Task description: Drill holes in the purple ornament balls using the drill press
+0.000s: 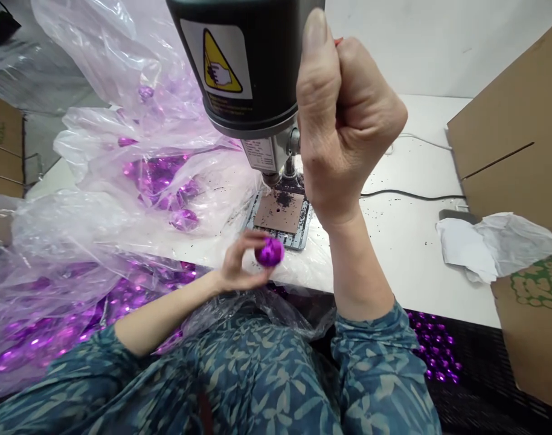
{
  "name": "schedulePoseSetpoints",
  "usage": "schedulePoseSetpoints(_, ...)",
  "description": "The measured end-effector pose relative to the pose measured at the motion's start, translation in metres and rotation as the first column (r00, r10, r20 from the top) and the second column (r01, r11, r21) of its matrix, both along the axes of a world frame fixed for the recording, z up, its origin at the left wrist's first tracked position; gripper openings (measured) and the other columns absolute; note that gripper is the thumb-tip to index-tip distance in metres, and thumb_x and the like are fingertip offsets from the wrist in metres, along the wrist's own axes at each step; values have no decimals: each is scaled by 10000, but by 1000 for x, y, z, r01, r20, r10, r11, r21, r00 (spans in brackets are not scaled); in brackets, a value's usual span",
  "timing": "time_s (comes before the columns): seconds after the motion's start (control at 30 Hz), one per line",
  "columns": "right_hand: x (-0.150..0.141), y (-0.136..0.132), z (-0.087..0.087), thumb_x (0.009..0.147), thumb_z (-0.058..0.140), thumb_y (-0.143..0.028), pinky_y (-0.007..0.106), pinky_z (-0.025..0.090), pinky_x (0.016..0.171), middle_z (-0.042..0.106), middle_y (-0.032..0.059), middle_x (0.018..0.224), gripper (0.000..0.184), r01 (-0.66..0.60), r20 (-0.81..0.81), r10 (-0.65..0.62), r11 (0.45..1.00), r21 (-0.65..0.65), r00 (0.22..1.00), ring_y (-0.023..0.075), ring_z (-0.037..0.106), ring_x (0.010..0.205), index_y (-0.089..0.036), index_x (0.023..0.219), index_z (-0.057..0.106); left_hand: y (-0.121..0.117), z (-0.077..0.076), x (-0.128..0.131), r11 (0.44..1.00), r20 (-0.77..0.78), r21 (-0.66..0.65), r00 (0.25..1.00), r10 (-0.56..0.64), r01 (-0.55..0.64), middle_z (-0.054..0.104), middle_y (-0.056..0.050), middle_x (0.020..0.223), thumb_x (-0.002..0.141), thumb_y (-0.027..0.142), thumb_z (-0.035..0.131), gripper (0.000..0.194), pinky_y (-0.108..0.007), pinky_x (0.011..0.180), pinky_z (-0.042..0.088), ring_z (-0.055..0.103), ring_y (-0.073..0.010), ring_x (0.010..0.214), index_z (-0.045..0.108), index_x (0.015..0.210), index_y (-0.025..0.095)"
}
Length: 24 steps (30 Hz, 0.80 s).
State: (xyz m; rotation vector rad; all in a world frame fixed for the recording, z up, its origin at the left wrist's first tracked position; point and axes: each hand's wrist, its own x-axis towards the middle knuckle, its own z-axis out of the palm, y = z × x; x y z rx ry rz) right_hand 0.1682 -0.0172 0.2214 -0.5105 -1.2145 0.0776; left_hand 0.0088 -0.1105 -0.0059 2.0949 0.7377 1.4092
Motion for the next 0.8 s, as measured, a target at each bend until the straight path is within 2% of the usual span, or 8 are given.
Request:
schedulePoseSetpoints(0.07, -1, -2, -1, 889, 658, -644, 328, 278, 586, 334, -75, 523, 607, 21, -9, -21, 1000, -11, 1000, 49, 298, 457, -261, 609, 281, -34, -11, -3, 970, -141, 8, 960, -241, 244, 782, -92, 1277, 907, 380, 831, 459, -437, 848, 704, 801, -285, 1074, 669, 1335, 349)
schedulePoseSetpoints(0.13, -1, -2, -3, 878, 660, -666, 331, 286, 580, 335, -76, 505, 618, 33, -12, -33, 999, 3, 999, 48, 279, 455, -258, 596, 290, -60, -25, -4, 932, -338, -74, 870, -359, 355, 802, -101, 1270, 921, 414, 791, 351, -459, 808, 701, 800, -305, 999, 728, 1263, 369)
schedulePoseSetpoints(0.23, 2, 1, -4, 863, 674, -677, 331, 280, 556, 336, -68, 485, 641, 16, -10, -16, 1000, 0, 1000, 42, 295, 447, -245, 575, 297, -77, -42, -5, 949, -543, -151, 779, -314, 277, 819, -95, 1216, 917, 360, 739, 313, -455, 716, 667, 775, -306, 872, 772, 1228, 386)
schedulePoseSetpoints(0.33, 5, 6, -7, 884, 689, -643, 333, 249, 550, 351, -58, 489, 630, -15, -24, 16, 1000, 11, 1000, 38, 327, 449, -224, 568, 340, -68, -41, -12, 966, -455, -107, 852, -260, 237, 821, -35, 1197, 928, 368, 761, 323, -433, 683, 666, 768, -280, 832, 768, 1244, 432)
schedulePoseSetpoints(0.43, 8, 10, -11, 894, 718, -630, 345, 238, 530, 358, -53, 473, 635, -30, -58, 33, 998, 55, 998, 52, 313, 436, -228, 548, 368, -29, -26, -34, 994, -181, -61, 978, -100, 91, 811, -29, 1190, 971, 290, 726, 279, -463, 840, 695, 783, -292, 986, 765, 1219, 410)
schedulePoseSetpoints(0.5, 9, 11, -13, 894, 718, -624, 347, 251, 537, 375, -45, 470, 623, -24, -69, 26, 999, 29, 997, 61, 334, 441, -233, 542, 384, 14, -12, -59, 994, -131, -90, 990, 56, -68, 787, -89, 1235, 1027, 189, 585, 330, -537, 988, 671, 756, -315, 1147, 739, 1279, 338)
schedulePoseSetpoints(0.63, 9, 9, -16, 944, 703, -583, 346, 240, 530, 391, -41, 474, 652, -12, -85, 14, 1000, 24, 996, 60, 360, 439, -223, 517, 367, 110, 12, -109, 865, -379, -199, 850, 365, -460, 770, -188, 1201, 992, 207, 562, 265, -647, 1150, 565, 736, -375, 1179, 741, 1186, 188)
schedulePoseSetpoints(0.8, 10, 8, -19, 969, 723, -539, 342, 203, 503, 374, -43, 461, 686, -24, -76, 28, 998, 55, 997, 57, 387, 417, -213, 514, 328, 164, 24, -137, 800, -426, -322, 832, 356, -507, 794, -192, 1290, 943, 238, 617, 329, -525, 1267, 503, 724, -348, 1304, 732, 1237, 147)
